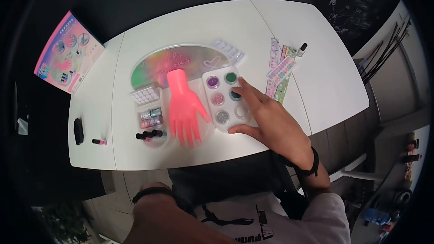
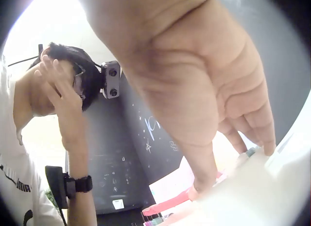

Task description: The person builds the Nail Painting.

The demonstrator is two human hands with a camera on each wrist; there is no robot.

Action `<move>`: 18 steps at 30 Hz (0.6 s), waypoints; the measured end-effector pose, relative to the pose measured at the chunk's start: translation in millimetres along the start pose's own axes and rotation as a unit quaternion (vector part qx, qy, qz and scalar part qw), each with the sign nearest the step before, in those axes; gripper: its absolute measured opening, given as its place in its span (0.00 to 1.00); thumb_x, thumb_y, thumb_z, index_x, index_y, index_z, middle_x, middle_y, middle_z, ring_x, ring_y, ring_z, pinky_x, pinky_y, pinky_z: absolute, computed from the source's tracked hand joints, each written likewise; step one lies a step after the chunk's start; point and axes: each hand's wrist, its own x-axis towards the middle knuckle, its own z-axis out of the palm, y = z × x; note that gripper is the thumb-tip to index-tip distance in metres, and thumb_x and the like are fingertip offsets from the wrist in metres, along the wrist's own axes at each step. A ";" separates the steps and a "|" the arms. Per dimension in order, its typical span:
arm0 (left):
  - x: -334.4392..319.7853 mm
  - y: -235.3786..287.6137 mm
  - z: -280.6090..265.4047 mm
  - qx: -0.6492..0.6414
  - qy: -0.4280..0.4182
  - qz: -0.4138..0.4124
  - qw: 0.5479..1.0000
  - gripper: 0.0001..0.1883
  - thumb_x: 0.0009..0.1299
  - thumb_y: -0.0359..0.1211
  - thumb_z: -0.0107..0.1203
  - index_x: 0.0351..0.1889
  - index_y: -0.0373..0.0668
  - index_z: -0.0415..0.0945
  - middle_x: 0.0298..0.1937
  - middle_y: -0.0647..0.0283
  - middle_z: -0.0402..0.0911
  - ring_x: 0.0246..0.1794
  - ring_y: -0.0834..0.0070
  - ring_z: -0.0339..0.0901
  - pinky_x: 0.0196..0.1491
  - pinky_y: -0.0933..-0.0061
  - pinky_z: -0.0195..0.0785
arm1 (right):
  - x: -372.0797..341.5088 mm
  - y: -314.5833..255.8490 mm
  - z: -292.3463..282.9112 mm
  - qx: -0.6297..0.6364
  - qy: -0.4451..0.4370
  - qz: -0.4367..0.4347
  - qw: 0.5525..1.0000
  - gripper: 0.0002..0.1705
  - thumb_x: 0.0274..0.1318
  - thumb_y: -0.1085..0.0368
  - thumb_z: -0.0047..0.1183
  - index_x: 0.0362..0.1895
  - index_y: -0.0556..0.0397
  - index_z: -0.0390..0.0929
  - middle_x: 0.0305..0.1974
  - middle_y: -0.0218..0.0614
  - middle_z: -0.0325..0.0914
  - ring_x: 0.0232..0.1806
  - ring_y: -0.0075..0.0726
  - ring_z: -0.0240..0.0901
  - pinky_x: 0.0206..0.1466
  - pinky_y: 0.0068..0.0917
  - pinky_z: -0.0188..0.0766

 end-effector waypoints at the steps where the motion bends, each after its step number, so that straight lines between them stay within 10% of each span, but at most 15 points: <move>1: -2.2 0.0 2.6 0.006 0.008 -0.007 1.000 0.81 0.53 0.95 0.64 0.69 0.16 0.81 0.58 0.21 0.86 0.60 0.24 0.89 0.64 0.26 0.83 | 2.2 1.0 -0.5 0.014 -0.011 0.001 1.000 0.56 0.58 0.48 0.86 0.85 0.52 0.73 0.89 0.51 0.71 0.81 0.73 0.77 0.81 0.56 0.82; 7: -18.1 -12.5 -16.6 0.020 -0.017 0.031 0.999 0.94 0.51 0.98 0.60 0.76 0.02 0.69 0.63 0.07 0.81 0.62 0.17 0.88 0.65 0.19 0.80 | 19.1 17.4 9.2 0.020 0.005 -0.108 0.994 0.65 0.66 0.49 0.81 0.94 0.63 0.56 0.79 0.60 0.82 0.74 0.77 0.82 0.76 0.56 0.84; 16: 14.1 -14.0 -47.9 -0.019 -0.053 0.062 0.997 0.92 0.50 0.96 0.64 0.79 0.07 0.70 0.61 0.12 0.86 0.61 0.22 0.91 0.66 0.17 0.80 | 20.8 12.6 14.6 0.052 -0.001 -0.077 0.996 0.56 0.62 0.53 0.84 0.88 0.55 0.70 0.91 0.53 0.67 0.83 0.69 0.75 0.84 0.54 0.79; 18: 11.8 3.7 -72.6 0.055 -0.174 -0.033 0.983 0.87 0.55 0.96 0.62 0.80 0.12 0.74 0.67 0.22 0.87 0.67 0.29 0.90 0.72 0.22 0.79 | 21.5 10.7 14.2 0.056 0.000 -0.073 0.996 0.55 0.63 0.53 0.84 0.88 0.55 0.70 0.91 0.53 0.67 0.83 0.70 0.75 0.84 0.54 0.79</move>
